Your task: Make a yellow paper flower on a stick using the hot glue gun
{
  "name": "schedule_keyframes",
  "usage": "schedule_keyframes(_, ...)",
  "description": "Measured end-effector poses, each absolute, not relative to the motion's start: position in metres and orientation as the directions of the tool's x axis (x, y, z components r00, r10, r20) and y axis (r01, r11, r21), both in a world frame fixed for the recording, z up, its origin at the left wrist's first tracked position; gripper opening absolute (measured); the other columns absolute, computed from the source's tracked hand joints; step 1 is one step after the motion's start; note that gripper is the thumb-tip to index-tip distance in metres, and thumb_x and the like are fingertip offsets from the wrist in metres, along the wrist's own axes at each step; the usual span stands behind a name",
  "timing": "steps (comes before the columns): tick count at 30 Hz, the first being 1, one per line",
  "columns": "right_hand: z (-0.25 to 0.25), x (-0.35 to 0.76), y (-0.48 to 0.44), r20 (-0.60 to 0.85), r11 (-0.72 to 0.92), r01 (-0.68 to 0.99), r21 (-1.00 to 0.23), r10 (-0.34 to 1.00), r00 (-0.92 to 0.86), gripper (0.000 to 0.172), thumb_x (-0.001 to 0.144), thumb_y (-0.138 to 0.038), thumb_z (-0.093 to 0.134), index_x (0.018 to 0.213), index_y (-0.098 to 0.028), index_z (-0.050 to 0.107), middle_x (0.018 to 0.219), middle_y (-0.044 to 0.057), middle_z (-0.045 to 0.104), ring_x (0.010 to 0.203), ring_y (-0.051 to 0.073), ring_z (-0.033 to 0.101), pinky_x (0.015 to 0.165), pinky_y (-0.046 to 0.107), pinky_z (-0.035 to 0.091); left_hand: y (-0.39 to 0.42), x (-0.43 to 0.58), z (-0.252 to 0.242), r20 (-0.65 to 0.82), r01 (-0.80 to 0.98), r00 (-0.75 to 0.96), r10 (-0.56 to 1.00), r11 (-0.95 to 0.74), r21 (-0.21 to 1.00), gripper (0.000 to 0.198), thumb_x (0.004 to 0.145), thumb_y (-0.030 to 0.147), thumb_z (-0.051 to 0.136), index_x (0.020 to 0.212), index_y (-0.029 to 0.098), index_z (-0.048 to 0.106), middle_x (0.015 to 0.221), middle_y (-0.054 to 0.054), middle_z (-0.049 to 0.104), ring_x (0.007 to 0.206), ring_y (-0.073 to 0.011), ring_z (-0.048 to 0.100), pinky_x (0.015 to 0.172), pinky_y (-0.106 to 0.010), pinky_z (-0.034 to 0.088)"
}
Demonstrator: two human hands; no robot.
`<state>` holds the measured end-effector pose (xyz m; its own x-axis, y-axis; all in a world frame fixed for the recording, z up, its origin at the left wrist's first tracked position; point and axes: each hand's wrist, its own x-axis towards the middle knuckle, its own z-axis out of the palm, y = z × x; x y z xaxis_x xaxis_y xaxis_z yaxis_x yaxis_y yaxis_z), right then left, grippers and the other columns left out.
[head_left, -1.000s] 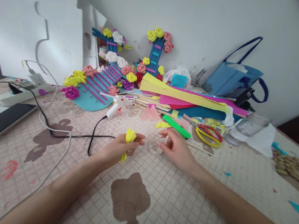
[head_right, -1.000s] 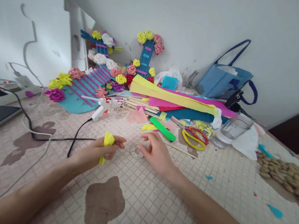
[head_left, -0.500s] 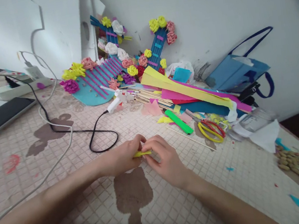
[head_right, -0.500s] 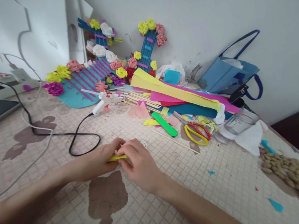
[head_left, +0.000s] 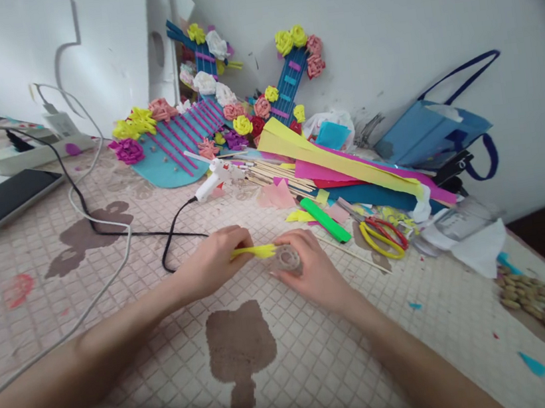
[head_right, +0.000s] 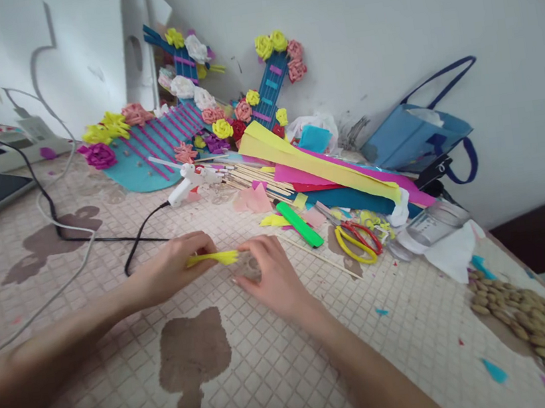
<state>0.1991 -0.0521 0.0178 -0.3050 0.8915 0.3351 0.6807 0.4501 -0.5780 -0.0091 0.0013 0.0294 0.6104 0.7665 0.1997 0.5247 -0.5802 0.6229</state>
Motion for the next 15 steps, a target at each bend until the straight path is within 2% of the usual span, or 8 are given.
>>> schedule_keyframes(2,0.016,0.207,-0.050,0.302,0.451,0.727,-0.518,0.892,-0.337,0.046,0.071,-0.018,0.067,0.114,-0.024,0.050,0.113,0.008,0.055,0.110,0.027,0.047,0.094,0.046,0.042,0.007,-0.010,0.027,0.216,0.548,0.567,0.795,-0.560,0.621,0.006,0.080,0.017,0.054,0.075,0.015,0.056,0.074,-0.001,0.057,0.067,-0.0131,0.052,0.061,-0.025,0.037)
schedule_keyframes(9,0.010,0.212,-0.049,0.252,0.426,0.763,-0.486,0.905,-0.344,0.047,0.074,-0.011,0.056,0.120,-0.022,0.048,0.116,0.010,0.051,0.112,0.025,0.046,0.097,0.044,0.042,0.015,-0.010,0.020,0.210,0.558,0.522,0.827,-0.517,0.649,0.006,0.079,0.020,0.055,0.078,0.015,0.057,0.074,-0.001,0.058,0.067,-0.0129,0.053,0.060,-0.024,0.039)
schedule_keyframes(15,0.009,0.230,-0.038,0.352,0.380,0.817,-0.434,0.906,-0.234,0.041,0.077,-0.016,0.058,0.116,-0.021,0.050,0.116,0.010,0.054,0.114,0.027,0.046,0.101,0.047,0.039,0.009,0.001,0.017,0.239,0.536,0.540,0.807,-0.549,0.641,0.003,0.079,0.016,0.055,0.080,0.015,0.058,0.076,-0.001,0.059,0.069,-0.0133,0.054,0.062,-0.025,0.041)
